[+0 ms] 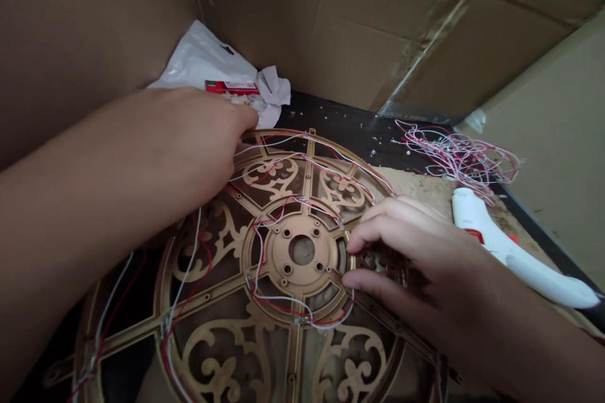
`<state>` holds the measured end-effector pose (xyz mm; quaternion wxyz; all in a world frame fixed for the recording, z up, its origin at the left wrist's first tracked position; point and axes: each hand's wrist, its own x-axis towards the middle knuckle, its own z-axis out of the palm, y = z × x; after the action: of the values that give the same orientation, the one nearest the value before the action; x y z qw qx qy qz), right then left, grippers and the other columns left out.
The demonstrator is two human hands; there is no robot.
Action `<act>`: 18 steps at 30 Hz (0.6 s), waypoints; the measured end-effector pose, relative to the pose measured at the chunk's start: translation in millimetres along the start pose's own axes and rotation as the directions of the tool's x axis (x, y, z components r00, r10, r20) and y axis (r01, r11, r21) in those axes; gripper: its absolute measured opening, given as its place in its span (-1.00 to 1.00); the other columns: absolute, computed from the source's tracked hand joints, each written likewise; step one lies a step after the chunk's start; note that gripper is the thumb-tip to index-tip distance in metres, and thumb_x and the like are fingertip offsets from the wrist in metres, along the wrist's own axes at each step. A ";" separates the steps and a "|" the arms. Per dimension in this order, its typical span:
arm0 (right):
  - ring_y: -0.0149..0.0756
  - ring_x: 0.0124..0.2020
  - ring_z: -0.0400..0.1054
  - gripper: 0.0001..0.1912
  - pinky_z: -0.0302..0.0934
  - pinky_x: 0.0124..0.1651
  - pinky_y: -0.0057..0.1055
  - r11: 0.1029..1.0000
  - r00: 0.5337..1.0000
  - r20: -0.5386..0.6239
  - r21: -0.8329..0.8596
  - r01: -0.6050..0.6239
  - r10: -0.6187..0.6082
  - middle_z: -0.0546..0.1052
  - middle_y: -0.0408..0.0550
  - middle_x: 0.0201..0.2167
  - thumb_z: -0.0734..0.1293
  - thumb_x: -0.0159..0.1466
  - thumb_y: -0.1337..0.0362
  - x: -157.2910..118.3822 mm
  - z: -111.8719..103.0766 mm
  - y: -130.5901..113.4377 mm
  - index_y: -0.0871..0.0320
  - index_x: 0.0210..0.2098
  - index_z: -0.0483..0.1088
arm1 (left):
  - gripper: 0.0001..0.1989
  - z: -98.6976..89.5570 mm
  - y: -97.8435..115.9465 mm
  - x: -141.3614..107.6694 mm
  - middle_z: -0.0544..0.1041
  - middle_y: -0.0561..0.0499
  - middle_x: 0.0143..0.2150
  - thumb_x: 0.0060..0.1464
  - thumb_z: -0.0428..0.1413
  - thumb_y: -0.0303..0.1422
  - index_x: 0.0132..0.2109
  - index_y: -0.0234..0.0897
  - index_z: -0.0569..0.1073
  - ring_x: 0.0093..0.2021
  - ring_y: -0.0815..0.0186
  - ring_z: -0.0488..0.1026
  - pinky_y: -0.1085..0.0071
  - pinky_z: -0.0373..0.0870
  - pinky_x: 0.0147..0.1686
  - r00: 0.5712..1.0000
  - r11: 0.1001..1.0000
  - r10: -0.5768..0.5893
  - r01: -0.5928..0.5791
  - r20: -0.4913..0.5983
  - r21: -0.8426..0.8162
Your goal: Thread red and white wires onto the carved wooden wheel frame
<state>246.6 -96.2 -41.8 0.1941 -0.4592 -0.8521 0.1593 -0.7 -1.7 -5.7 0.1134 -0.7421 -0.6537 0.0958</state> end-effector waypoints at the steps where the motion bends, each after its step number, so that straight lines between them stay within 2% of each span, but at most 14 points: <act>1: -0.20 -0.16 0.27 -0.93 0.13 -0.17 -0.27 1.000 1.000 0.009 0.018 -0.005 0.005 0.44 -0.18 -0.22 0.36 0.39 0.29 0.4 0.9 0.2 0.03 -0.21 0.35 | -0.64 -0.6 0.6 0.0 0.52 -0.05 -0.23 0.10 -0.04 -0.40 -0.01 -0.10 0.52 -0.27 0.01 0.53 0.08 0.49 -0.26 1.000 1.000 0.009 -0.009 0.011 -0.009; 4: -0.23 -0.17 0.27 -0.90 0.12 -0.16 -0.29 0.998 1.000 0.018 0.060 -0.005 0.004 0.44 -0.19 -0.25 0.35 0.39 0.35 1.7 1.4 0.2 0.04 -0.24 0.35 | -0.66 -0.7 -0.3 -0.4 0.56 -0.04 -0.14 0.16 -0.09 -0.42 -0.03 -0.11 0.50 -0.22 0.10 0.51 0.12 0.48 -0.20 0.997 0.996 0.074 -0.073 0.026 -0.042; 9: -0.27 -0.16 0.26 -0.89 0.09 -0.13 -0.30 0.995 0.998 0.064 0.100 -0.006 0.000 0.44 -0.23 -0.26 0.35 0.38 0.38 3.8 -0.8 -0.4 0.04 -0.24 0.35 | -0.69 0.0 -3.2 -3.2 0.54 -0.04 -0.25 0.15 -0.07 -0.42 -0.01 -0.18 0.47 -0.35 0.20 0.45 0.21 0.42 -0.28 0.988 0.988 0.146 -0.144 0.049 -0.054; 13: -0.28 -0.19 0.25 -0.88 0.07 -0.14 -0.29 0.996 0.998 0.066 0.084 0.005 -0.010 0.45 -0.24 -0.27 0.33 0.37 0.41 5.0 -0.3 -3.0 0.05 -0.26 0.35 | -0.68 -1.1 -1.8 -6.3 0.50 -0.05 -0.25 0.13 -0.09 -0.46 -0.02 -0.22 0.44 -0.36 0.21 0.43 0.27 0.36 -0.33 0.982 0.981 0.185 -0.182 0.045 -0.064; 18: -0.27 -0.23 0.25 -0.89 0.06 -0.14 -0.27 0.998 0.996 0.068 0.014 0.057 -0.057 0.45 -0.25 -0.30 0.33 0.40 0.37 5.7 0.1 -8.1 0.06 -0.28 0.38 | -0.67 2.1 -0.6 -5.0 0.47 -0.05 -0.28 0.12 -0.12 -0.49 -0.05 -0.24 0.43 -0.39 0.20 0.40 0.21 0.40 -0.30 0.987 0.986 0.158 -0.158 -0.001 -0.057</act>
<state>237.8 -95.7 -37.2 0.1719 -0.4278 -0.8701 0.1743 -2.6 -6.5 -7.6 0.0832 -0.7943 -0.5955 0.0872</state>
